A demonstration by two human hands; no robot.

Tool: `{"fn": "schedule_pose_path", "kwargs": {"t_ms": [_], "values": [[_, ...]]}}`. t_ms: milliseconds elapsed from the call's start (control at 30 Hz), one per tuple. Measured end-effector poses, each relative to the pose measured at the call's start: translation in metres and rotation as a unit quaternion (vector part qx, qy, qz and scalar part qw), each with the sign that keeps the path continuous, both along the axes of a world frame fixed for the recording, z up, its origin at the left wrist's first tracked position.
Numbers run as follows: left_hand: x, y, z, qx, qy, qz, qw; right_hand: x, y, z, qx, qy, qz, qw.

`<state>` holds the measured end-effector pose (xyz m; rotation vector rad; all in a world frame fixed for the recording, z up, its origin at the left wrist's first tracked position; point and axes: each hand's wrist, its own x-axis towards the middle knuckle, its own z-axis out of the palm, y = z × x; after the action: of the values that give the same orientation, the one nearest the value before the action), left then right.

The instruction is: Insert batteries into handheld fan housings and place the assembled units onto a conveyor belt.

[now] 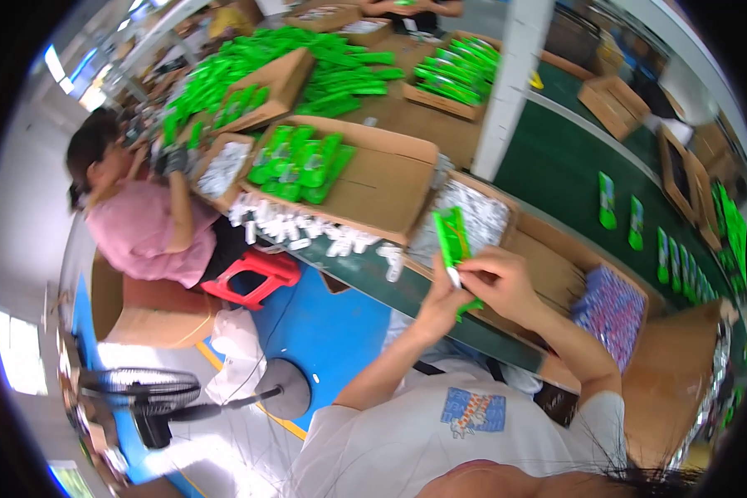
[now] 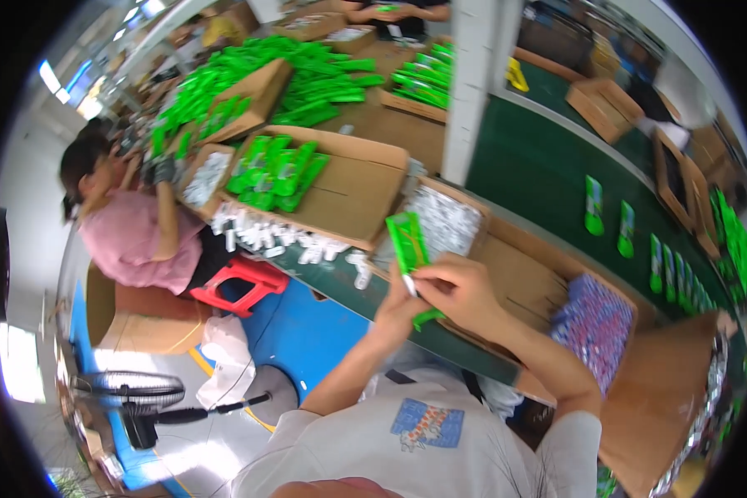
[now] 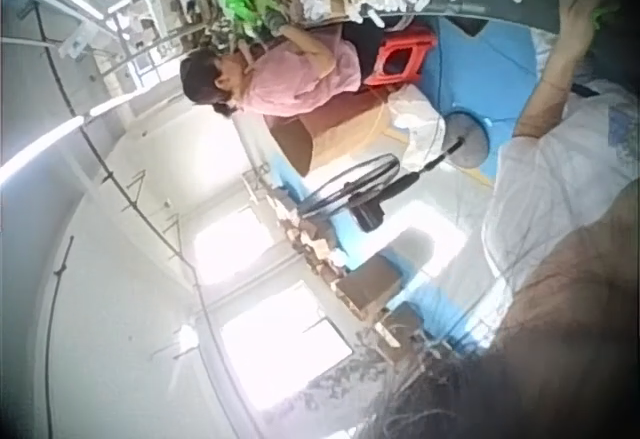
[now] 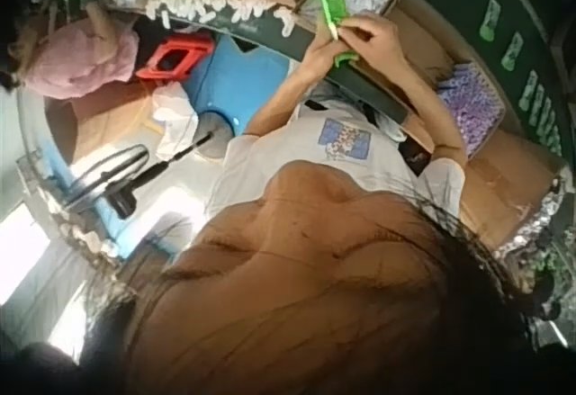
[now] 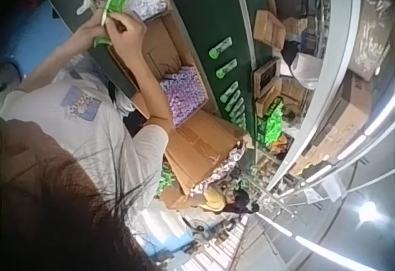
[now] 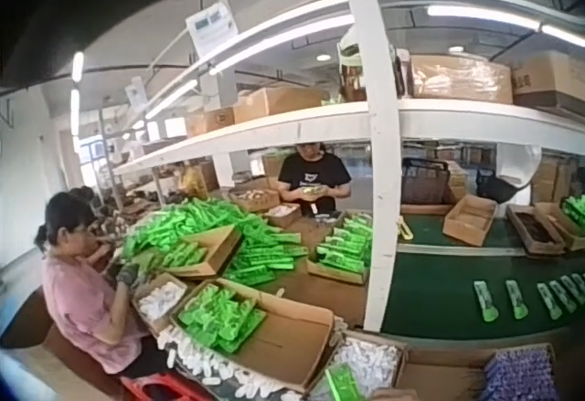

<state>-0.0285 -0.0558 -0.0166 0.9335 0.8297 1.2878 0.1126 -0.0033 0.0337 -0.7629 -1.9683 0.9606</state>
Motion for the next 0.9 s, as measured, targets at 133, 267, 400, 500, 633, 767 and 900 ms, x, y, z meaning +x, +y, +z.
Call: {"fn": "schedule_pose_path", "kwargs": {"t_ms": [133, 267, 400, 500, 633, 767, 900], "values": [[0.011, -0.009, 0.020, -0.007, -0.206, 0.118, 0.971, 0.013, -0.008, -0.015, -0.105, 0.077, -0.042, 0.991], [-0.004, -0.005, 0.028, -0.028, -0.261, 0.144, 0.954, 0.015, -0.009, -0.014, -0.136, 0.042, -0.012, 0.990], [-0.017, -0.003, 0.033, -0.040, -0.257, 0.115, 0.959, 0.012, 0.008, -0.005, -0.131, 0.010, -0.004, 0.991], [-0.016, -0.005, 0.029, -0.021, -0.241, 0.082, 0.967, 0.003, 0.012, 0.022, -0.117, -0.002, 0.023, 0.993], [-0.003, -0.008, 0.022, 0.062, -0.022, 0.070, 0.995, -0.008, 0.008, 0.039, -0.150, -0.027, 0.052, 0.987], [0.002, -0.008, 0.021, 0.013, -0.078, 0.067, 0.995, -0.006, -0.005, 0.022, -0.010, -0.027, -0.033, 0.999], [0.000, -0.015, 0.014, -0.051, -0.068, 0.066, 0.994, -0.011, -0.030, 0.007, 0.235, -0.116, -0.082, 0.962]]}}
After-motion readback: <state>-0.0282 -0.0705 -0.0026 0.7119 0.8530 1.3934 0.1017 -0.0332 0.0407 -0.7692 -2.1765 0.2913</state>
